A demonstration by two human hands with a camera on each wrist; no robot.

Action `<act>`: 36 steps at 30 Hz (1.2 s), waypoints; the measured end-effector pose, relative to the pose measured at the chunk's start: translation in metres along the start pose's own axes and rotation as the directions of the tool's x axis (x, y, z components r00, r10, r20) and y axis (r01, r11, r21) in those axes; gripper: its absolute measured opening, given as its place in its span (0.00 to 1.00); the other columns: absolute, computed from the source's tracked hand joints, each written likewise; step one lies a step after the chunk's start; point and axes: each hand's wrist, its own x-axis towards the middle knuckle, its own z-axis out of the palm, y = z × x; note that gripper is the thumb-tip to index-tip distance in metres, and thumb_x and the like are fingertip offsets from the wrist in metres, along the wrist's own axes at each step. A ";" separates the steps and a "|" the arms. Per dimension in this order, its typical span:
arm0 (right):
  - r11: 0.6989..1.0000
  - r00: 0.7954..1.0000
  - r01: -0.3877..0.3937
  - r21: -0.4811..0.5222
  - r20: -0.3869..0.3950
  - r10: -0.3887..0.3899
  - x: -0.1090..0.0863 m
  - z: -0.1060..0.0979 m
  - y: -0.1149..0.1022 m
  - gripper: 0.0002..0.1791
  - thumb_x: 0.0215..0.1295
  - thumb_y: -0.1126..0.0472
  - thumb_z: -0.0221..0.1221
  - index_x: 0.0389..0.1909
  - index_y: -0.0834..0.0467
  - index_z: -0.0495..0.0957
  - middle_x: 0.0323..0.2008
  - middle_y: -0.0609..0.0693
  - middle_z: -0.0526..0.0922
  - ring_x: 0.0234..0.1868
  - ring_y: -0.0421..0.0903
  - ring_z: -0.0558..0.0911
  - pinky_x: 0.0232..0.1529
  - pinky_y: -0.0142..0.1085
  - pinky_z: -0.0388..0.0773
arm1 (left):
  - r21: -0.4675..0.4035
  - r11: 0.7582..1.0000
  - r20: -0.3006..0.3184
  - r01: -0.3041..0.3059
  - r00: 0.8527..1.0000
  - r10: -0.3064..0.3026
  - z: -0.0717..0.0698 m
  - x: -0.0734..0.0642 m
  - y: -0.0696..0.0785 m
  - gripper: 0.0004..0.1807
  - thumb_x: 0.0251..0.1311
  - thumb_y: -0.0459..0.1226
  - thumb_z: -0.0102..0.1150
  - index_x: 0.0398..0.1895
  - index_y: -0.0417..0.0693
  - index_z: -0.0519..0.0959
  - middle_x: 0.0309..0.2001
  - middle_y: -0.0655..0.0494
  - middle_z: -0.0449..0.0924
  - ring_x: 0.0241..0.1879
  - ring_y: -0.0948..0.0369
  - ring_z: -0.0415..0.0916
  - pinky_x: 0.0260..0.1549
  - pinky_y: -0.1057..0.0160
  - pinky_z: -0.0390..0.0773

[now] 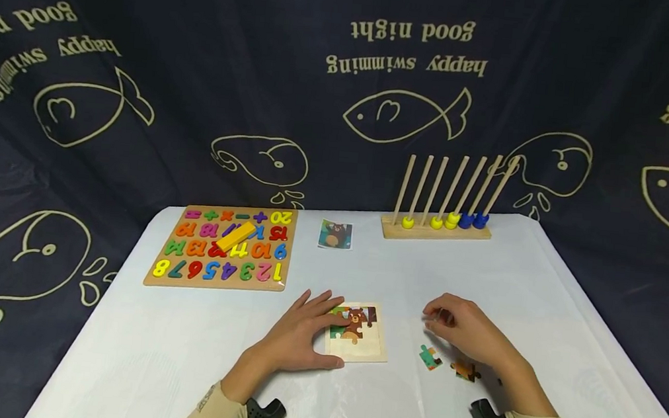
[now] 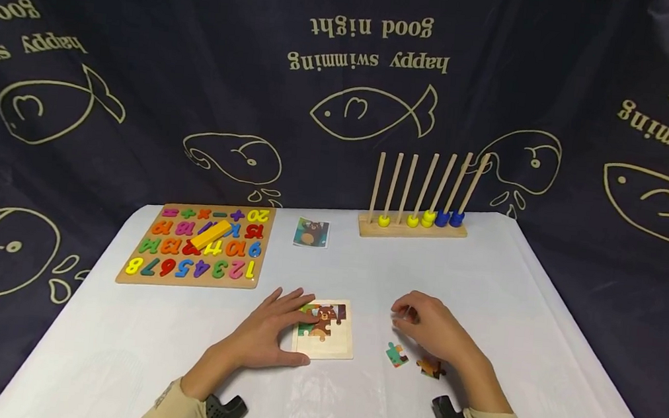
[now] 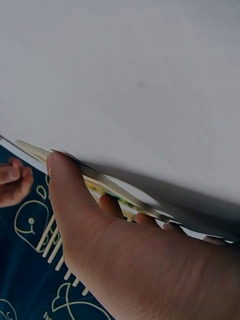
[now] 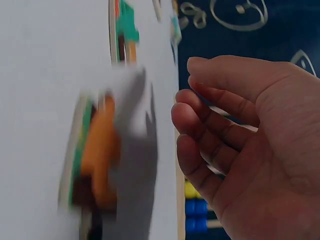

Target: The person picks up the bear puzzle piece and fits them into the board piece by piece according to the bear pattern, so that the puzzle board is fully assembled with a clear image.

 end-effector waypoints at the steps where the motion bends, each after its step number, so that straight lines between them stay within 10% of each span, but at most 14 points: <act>1: 1.000 1.000 -0.009 -0.002 -0.013 0.008 -0.004 -0.003 0.004 0.09 0.62 0.61 0.65 0.43 0.54 0.81 0.34 0.40 0.78 0.32 0.39 0.75 0.31 0.33 0.76 | -0.002 1.000 0.004 0.000 1.000 0.000 0.000 0.000 0.000 0.39 0.47 0.72 0.55 0.62 0.68 0.74 0.71 0.58 0.58 0.72 0.54 0.49 0.68 0.43 0.45; 17: 0.988 0.987 -0.139 -0.068 -0.095 0.132 -0.055 -0.038 0.046 0.17 0.59 0.68 0.64 0.48 0.53 0.81 0.43 0.47 0.77 0.35 0.41 0.73 0.30 0.32 0.72 | -0.012 1.000 0.001 -0.006 1.000 0.006 0.001 -0.003 -0.001 0.39 0.47 0.72 0.55 0.62 0.68 0.73 0.72 0.57 0.58 0.72 0.53 0.48 0.68 0.43 0.45; 36: 0.998 0.998 -0.055 -0.027 -0.030 0.054 -0.069 -0.048 0.063 0.22 0.52 0.72 0.67 0.49 0.55 0.80 0.43 0.48 0.75 0.34 0.39 0.72 0.30 0.31 0.72 | -0.004 1.000 -0.006 0.005 1.000 -0.006 0.002 0.000 -0.001 0.39 0.46 0.73 0.54 0.62 0.70 0.73 0.72 0.58 0.58 0.72 0.54 0.48 0.68 0.44 0.44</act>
